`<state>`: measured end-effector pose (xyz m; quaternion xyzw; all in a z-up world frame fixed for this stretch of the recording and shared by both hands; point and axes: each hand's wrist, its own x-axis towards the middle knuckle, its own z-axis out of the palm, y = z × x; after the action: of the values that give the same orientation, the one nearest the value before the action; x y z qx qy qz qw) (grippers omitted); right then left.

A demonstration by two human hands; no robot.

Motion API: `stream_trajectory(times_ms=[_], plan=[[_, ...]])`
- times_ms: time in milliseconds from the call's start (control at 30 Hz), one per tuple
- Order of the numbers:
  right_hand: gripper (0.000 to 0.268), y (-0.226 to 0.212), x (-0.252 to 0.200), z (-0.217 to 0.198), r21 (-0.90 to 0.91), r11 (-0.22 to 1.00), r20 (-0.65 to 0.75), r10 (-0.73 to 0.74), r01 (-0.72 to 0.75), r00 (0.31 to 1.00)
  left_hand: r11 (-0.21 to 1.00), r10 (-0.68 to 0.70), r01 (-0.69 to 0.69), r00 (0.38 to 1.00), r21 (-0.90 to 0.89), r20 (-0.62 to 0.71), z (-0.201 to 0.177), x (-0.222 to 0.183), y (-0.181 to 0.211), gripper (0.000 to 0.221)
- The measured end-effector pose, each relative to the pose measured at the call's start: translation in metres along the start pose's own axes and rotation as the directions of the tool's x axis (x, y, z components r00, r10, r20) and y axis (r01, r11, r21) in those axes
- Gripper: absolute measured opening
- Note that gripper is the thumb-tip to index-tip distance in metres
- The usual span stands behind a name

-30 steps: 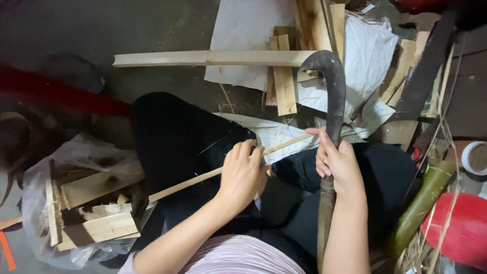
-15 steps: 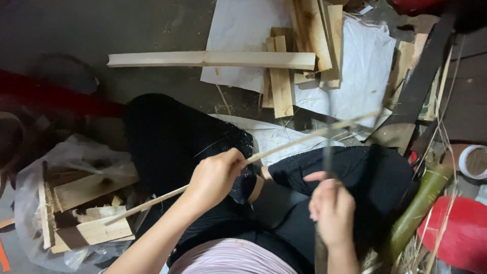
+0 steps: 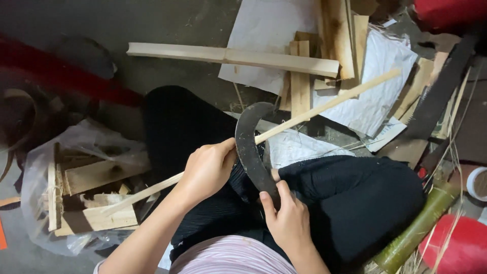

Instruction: Shaving and trimming a thin strip of wood using a sickle-like hand tool while sitting on the floor.

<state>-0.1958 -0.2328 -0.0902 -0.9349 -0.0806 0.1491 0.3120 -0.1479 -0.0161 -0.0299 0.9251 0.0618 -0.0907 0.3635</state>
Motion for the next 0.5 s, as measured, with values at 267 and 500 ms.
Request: stream_trajectory(times_ms=[267,500], plan=[[0.058,0.002,0.002,0.001,-0.127,0.992,0.109,-0.005,0.019,0.994,0.994,0.102,-0.102,0.995,-0.024,-0.004,-0.007,-0.002,-0.005,0.008],[0.031,0.173,0.095,-0.087,-0.439,0.868,-0.309,0.095,-0.23,0.946,0.994,-0.11,0.106,0.975,0.034,0.194,-0.045,-0.032,-0.009,0.016]])
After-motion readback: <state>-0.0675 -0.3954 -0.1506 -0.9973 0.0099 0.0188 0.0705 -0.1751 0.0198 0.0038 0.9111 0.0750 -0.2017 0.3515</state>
